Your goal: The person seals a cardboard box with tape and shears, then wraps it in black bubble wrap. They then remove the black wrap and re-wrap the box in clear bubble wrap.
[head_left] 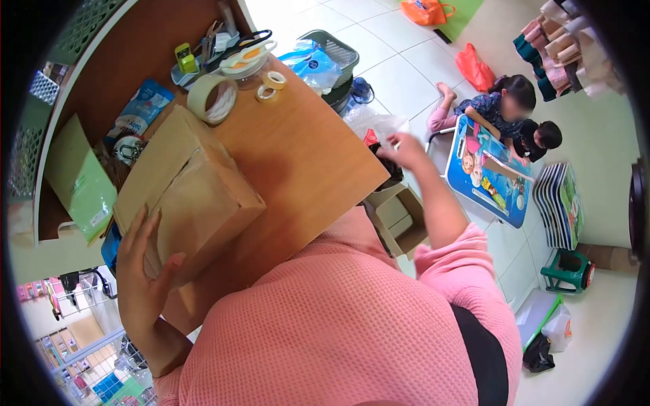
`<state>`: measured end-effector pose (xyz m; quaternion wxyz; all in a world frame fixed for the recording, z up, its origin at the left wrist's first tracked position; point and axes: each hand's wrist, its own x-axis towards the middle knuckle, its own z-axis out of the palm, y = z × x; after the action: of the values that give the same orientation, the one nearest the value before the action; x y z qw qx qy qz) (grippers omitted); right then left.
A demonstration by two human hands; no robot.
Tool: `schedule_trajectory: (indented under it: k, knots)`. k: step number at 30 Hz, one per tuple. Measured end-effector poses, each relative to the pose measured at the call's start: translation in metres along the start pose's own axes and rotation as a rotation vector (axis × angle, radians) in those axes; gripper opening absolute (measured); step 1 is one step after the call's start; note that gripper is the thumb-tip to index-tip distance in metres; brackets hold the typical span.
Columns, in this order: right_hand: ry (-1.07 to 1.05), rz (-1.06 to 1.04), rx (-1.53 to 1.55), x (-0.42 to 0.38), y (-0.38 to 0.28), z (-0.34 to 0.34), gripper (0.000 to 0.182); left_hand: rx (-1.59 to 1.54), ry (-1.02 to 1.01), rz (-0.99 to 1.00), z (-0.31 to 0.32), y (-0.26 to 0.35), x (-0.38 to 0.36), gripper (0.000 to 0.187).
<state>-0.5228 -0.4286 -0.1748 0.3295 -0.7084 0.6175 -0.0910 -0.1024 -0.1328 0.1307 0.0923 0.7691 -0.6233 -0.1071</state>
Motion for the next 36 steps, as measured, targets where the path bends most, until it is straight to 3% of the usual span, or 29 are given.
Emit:
schedule_trajectory:
  k: [2, 3, 5, 11, 17, 18, 21, 28, 31, 33, 34, 36]
  knots:
    - [0.054, 0.009, -0.313, -0.030, -0.002, 0.037, 0.046, -0.021, 0.073, 0.081, 0.002, 0.025, 0.012, 0.069]
    - [0.048, 0.005, -0.311, -0.031, 0.007, 0.050, 0.046, -0.018, 0.072, 0.075, 0.005, 0.035, 0.018, 0.069]
    - [0.057, -0.041, -0.469, -0.028, 0.026, 0.076, 0.033, 0.015, 0.123, 0.256, 0.011, 0.052, 0.027, 0.073]
    - [0.096, 0.003, -0.278, -0.004, 0.033, 0.074, 0.030, -0.063, 0.031, 0.217, 0.022, 0.061, 0.038, 0.076]
    - [0.182, -0.152, -0.411, -0.008, 0.041, 0.071, 0.028, -0.049, -0.067, 0.218, 0.025, 0.044, 0.029, 0.076]
    - [0.222, -0.235, -0.424, -0.011, 0.042, 0.074, 0.027, -0.049, -0.069, 0.214, 0.026, 0.043, 0.027, 0.076]
    - [0.140, -0.196, -0.255, -0.011, 0.039, 0.087, 0.023, -0.057, -0.036, 0.227, 0.031, 0.038, 0.023, 0.077]
    - [0.172, -0.183, -0.175, -0.022, 0.027, 0.089, 0.018, -0.043, 0.010, 0.266, 0.041, 0.033, 0.022, 0.077]
    - [0.024, -0.014, -0.133, -0.015, 0.026, 0.080, 0.024, -0.035, 0.030, 0.284, 0.043, 0.034, 0.022, 0.077]
    - [-0.007, 0.083, -0.167, -0.009, 0.030, 0.083, 0.044, -0.025, 0.037, 0.287, 0.043, 0.033, 0.021, 0.077]
    - [-0.009, 0.082, -0.168, -0.005, 0.045, 0.097, 0.044, -0.032, 0.039, 0.291, 0.044, 0.032, 0.021, 0.076]
    - [0.135, -0.188, -0.382, 0.004, 0.073, 0.128, 0.063, -0.037, 0.043, 0.294, 0.045, 0.032, 0.021, 0.076]
